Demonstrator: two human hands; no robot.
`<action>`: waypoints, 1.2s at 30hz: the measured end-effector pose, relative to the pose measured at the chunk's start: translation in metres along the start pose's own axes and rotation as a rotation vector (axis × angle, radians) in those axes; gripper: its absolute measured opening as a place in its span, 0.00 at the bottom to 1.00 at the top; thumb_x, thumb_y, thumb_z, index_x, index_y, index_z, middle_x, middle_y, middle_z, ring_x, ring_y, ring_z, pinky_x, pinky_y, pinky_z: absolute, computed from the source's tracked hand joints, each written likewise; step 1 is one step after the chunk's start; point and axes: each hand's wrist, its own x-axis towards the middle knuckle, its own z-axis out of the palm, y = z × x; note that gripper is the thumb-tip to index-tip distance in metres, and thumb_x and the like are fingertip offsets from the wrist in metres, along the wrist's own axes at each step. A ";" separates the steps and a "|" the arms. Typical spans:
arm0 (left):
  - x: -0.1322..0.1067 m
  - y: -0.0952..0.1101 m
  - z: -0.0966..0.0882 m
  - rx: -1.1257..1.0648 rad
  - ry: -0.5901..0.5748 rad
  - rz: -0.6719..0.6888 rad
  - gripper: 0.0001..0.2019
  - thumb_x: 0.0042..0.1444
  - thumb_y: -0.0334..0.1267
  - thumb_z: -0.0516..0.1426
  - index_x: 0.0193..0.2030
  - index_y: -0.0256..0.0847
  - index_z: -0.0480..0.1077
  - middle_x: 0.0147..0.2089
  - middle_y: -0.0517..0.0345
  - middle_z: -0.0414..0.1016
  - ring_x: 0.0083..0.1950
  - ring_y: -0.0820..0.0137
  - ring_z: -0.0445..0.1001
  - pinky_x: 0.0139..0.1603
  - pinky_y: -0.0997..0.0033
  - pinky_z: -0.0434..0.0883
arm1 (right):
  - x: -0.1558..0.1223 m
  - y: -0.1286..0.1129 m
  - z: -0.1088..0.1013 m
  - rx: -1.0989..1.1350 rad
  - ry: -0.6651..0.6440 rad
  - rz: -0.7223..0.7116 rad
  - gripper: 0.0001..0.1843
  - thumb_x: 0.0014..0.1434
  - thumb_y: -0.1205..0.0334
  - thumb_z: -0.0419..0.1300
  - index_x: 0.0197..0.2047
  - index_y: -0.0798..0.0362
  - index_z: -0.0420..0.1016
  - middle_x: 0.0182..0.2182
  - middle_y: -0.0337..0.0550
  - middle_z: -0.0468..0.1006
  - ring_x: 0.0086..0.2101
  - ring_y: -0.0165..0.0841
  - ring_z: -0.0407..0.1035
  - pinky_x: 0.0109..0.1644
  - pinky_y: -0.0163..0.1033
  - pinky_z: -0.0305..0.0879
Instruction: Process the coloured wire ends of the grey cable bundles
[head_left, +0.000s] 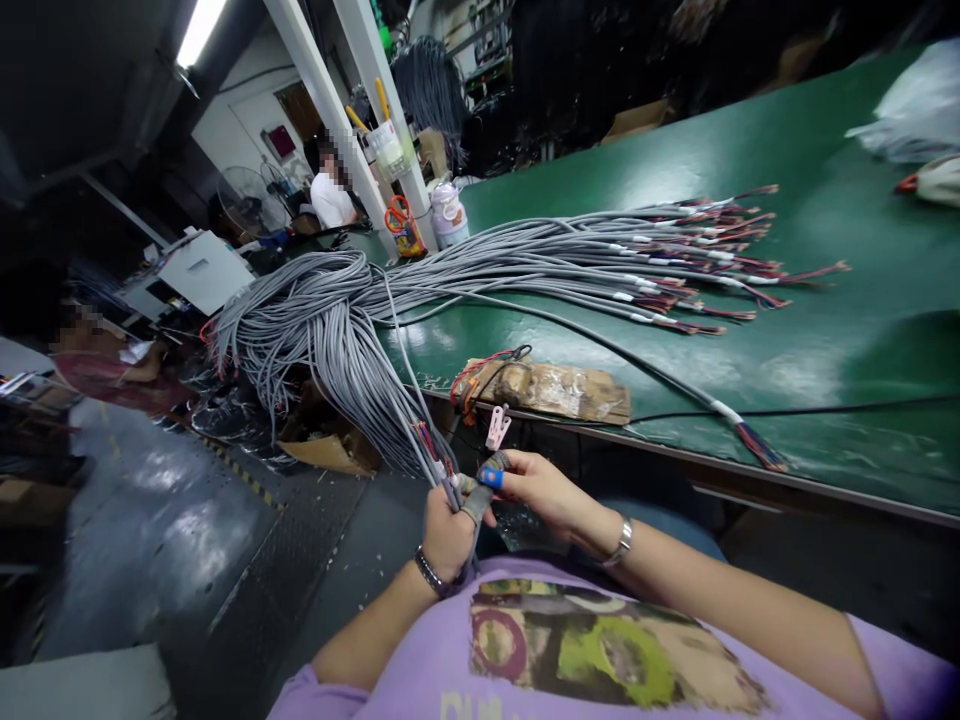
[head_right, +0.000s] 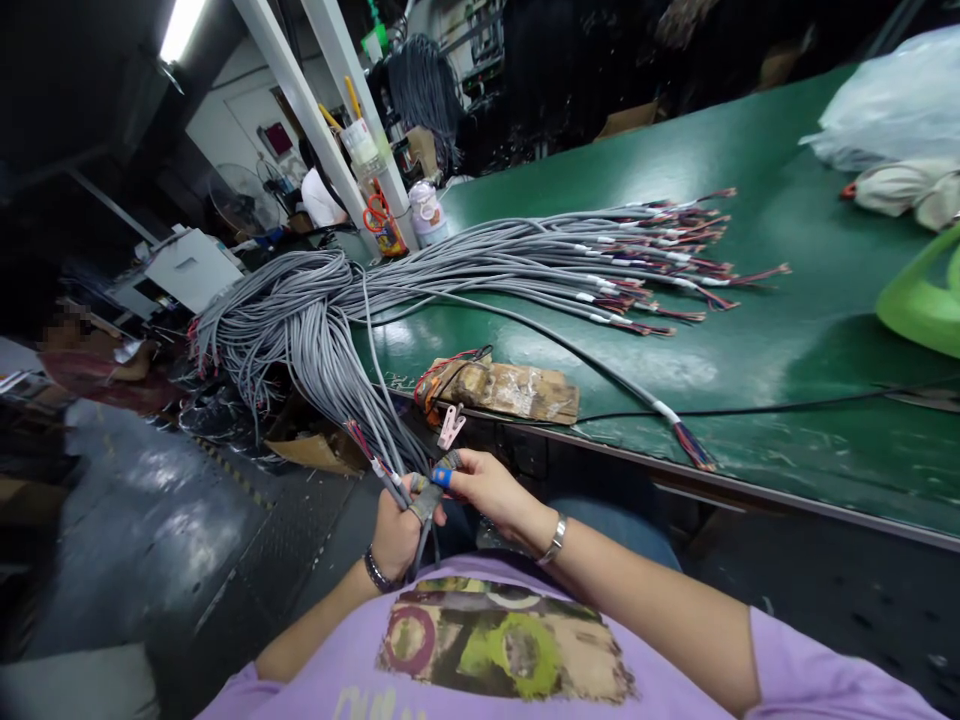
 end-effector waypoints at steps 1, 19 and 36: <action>0.000 0.000 0.000 -0.012 0.020 -0.006 0.16 0.54 0.40 0.57 0.17 0.39 0.70 0.17 0.59 0.68 0.23 0.71 0.66 0.30 0.72 0.63 | 0.000 0.002 0.001 0.015 0.016 0.010 0.20 0.40 0.49 0.69 0.24 0.55 0.68 0.18 0.33 0.69 0.21 0.25 0.58 0.26 0.33 0.50; 0.021 0.001 -0.014 -0.462 -0.283 -0.303 0.16 0.41 0.46 0.66 0.22 0.37 0.69 0.13 0.60 0.68 0.16 0.74 0.66 0.24 0.73 0.65 | 0.019 -0.010 -0.031 0.295 -0.039 0.033 0.23 0.51 0.41 0.61 0.32 0.55 0.72 0.27 0.40 0.72 0.23 0.26 0.61 0.27 0.33 0.60; 0.038 -0.001 -0.003 -0.613 -0.293 -0.287 0.14 0.41 0.43 0.67 0.22 0.35 0.70 0.12 0.61 0.68 0.14 0.75 0.66 0.22 0.75 0.67 | 0.035 -0.004 -0.019 0.561 0.014 -0.055 0.21 0.47 0.45 0.66 0.35 0.53 0.77 0.27 0.38 0.73 0.27 0.27 0.64 0.31 0.32 0.61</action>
